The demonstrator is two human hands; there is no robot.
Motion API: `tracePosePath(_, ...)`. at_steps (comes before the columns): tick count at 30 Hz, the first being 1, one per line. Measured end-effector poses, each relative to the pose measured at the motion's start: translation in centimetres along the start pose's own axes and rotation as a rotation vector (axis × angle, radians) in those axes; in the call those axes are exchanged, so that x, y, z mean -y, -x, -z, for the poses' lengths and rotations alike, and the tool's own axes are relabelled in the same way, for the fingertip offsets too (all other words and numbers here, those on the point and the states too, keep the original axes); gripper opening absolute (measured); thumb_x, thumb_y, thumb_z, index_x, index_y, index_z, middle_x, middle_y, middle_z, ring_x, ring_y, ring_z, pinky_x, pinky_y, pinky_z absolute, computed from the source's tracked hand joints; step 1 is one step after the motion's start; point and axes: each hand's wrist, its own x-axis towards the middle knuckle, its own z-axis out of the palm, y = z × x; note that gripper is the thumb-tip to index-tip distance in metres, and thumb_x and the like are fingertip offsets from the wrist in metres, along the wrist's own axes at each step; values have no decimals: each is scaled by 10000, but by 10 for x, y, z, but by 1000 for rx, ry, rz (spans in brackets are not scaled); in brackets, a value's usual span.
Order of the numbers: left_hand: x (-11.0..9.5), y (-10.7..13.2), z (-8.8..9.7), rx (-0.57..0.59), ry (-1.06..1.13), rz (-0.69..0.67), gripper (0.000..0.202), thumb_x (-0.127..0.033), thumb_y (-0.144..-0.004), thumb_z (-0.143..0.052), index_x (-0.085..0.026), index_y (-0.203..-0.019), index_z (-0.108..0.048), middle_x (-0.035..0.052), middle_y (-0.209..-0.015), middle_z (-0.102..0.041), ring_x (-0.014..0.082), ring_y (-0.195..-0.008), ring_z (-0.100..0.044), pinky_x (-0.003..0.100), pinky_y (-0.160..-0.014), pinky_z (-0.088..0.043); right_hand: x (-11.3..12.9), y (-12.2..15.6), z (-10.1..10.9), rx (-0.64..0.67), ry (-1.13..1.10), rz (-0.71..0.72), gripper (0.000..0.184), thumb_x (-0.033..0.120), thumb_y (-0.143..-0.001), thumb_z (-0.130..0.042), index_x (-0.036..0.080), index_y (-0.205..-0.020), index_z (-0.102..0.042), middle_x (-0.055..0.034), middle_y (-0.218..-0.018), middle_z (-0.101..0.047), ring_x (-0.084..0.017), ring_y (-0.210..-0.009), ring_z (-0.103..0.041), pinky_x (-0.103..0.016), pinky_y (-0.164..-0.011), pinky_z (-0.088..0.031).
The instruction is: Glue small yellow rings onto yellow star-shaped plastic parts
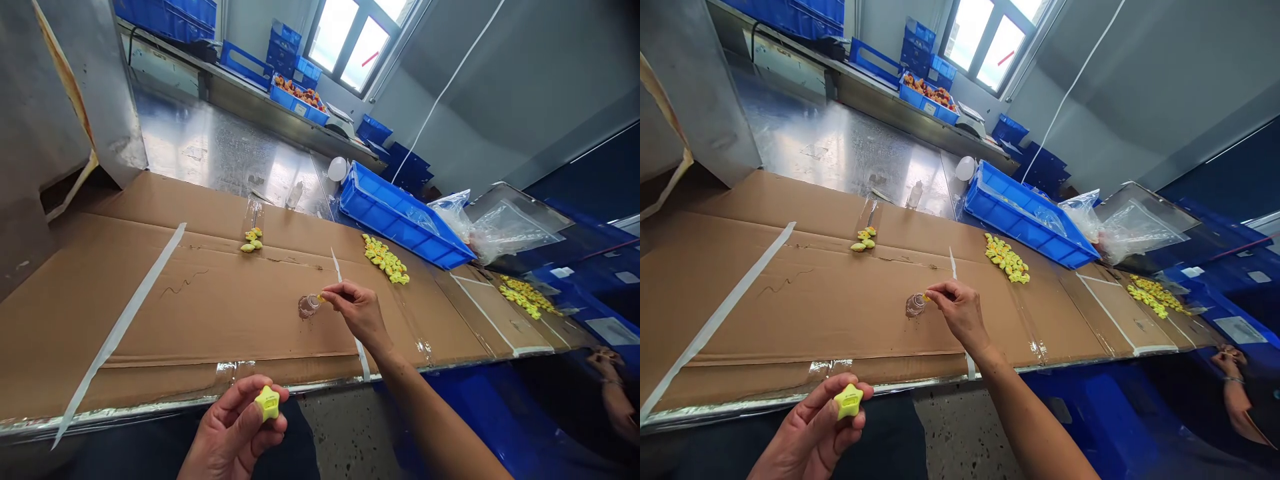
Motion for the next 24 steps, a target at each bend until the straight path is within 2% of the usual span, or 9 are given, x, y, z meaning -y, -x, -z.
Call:
tracePosePath(7,0,1,0,-13,-16,4,359,-250,-428,-920,-154,-731,-753,84,-736,-769,144,-521,-672,201,-498,-571,-1,2,3,-7,13,-4,156,311,-783,-680,164,-753,-724,4,-625,-599,-114,-547,-497,-235,-526,-376)
tracePosePath(14,2,-2,-1,-18,-17,23,357,-245,-432,-918,-141,-729,-750,94,-736,-769,152,-530,-680,209,-517,-581,2,6,19,-43,-11,-6,138,299,-801,-693,170,-759,-719,8,-633,-593,-108,-544,-492,-237,-522,-375)
tracePosePath(19,4,-4,-7,11,3,13,337,-238,-454,-913,-151,-737,-752,103,-762,-774,146,-542,-685,200,-525,-578,34,24,30,-22,-79,28,92,277,-807,-713,190,-780,-724,12,-654,-605,-103,-554,-512,-227,-517,-390)
tracePosePath(24,6,-3,-11,85,50,16,324,-268,-464,-909,-178,-738,-761,79,-739,-768,125,-530,-671,185,-516,-566,76,46,25,103,-152,164,27,182,-807,-728,198,-786,-728,19,-651,-629,-96,-594,-541,-213,-540,-399)
